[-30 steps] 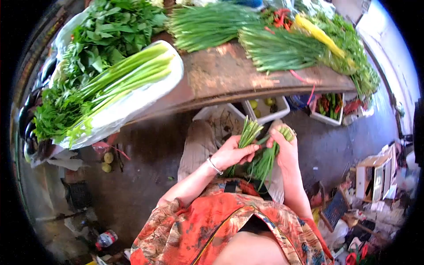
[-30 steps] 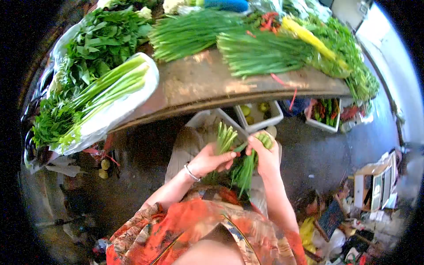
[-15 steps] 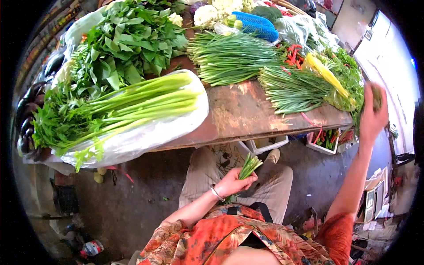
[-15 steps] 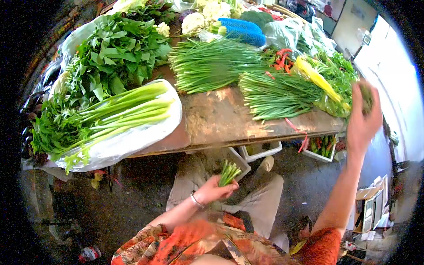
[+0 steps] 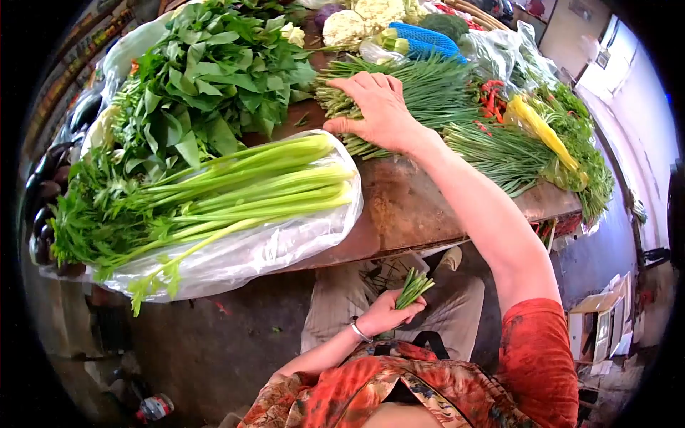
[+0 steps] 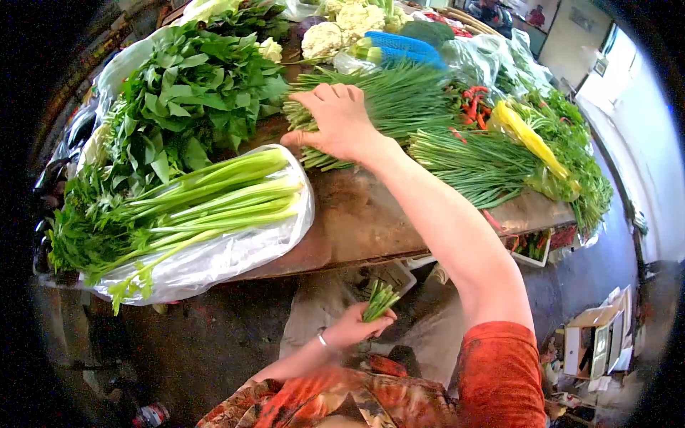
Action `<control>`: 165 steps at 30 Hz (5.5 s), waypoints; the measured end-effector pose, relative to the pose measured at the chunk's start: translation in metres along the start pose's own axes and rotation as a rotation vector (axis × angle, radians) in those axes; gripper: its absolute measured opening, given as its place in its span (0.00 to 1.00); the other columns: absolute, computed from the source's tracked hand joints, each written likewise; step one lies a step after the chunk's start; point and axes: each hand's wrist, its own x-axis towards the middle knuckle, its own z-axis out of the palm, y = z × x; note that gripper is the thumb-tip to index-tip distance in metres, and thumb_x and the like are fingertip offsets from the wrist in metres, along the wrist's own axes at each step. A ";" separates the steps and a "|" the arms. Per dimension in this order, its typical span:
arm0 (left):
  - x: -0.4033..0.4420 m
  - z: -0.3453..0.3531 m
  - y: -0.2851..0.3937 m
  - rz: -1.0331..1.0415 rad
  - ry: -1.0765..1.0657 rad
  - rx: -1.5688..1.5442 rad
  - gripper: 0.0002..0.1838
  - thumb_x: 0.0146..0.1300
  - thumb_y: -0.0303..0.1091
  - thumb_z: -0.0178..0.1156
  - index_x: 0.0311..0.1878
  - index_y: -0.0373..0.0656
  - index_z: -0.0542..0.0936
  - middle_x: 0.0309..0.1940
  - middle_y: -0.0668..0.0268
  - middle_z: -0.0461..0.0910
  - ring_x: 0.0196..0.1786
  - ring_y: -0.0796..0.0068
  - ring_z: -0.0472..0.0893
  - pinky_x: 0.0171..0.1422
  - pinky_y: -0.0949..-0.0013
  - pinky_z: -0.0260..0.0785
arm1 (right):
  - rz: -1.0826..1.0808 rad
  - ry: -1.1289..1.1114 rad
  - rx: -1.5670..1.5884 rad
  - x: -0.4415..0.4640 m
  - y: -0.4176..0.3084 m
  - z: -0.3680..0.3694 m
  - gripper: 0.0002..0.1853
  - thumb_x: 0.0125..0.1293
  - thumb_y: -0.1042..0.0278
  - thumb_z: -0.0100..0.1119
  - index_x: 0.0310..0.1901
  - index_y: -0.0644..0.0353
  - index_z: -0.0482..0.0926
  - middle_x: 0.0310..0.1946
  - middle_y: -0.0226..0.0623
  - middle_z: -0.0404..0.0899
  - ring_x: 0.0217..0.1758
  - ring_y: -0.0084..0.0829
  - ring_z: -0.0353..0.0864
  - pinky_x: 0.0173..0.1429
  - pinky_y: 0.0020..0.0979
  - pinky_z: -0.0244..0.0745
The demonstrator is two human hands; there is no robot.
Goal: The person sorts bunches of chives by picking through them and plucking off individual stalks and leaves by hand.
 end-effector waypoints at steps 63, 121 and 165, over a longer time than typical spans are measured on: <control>0.000 0.038 0.027 0.031 0.074 -0.304 0.10 0.66 0.34 0.59 0.46 0.39 0.76 0.31 0.61 0.82 0.26 0.74 0.81 0.23 0.77 0.66 | 0.979 -0.180 0.735 -0.359 -0.082 -0.047 0.07 0.58 0.75 0.62 0.39 0.66 0.81 0.28 0.28 0.79 0.33 0.18 0.75 0.39 0.23 0.71; 0.000 0.028 0.013 0.086 0.407 -0.186 0.11 0.65 0.36 0.61 0.43 0.38 0.78 0.30 0.61 0.82 0.25 0.74 0.79 0.27 0.73 0.71 | 1.119 0.889 1.404 -0.359 -0.067 -0.064 0.07 0.69 0.67 0.56 0.41 0.60 0.80 0.25 0.24 0.73 0.23 0.14 0.67 0.20 0.15 0.52; 0.010 0.048 0.016 -0.040 0.308 -0.395 0.03 0.60 0.27 0.61 0.35 0.41 0.77 0.15 0.77 0.64 0.14 0.86 0.58 0.18 0.77 0.50 | 1.153 0.735 1.279 -0.343 -0.111 -0.043 0.07 0.67 0.65 0.59 0.40 0.58 0.81 0.26 0.20 0.74 0.24 0.10 0.68 0.25 0.12 0.55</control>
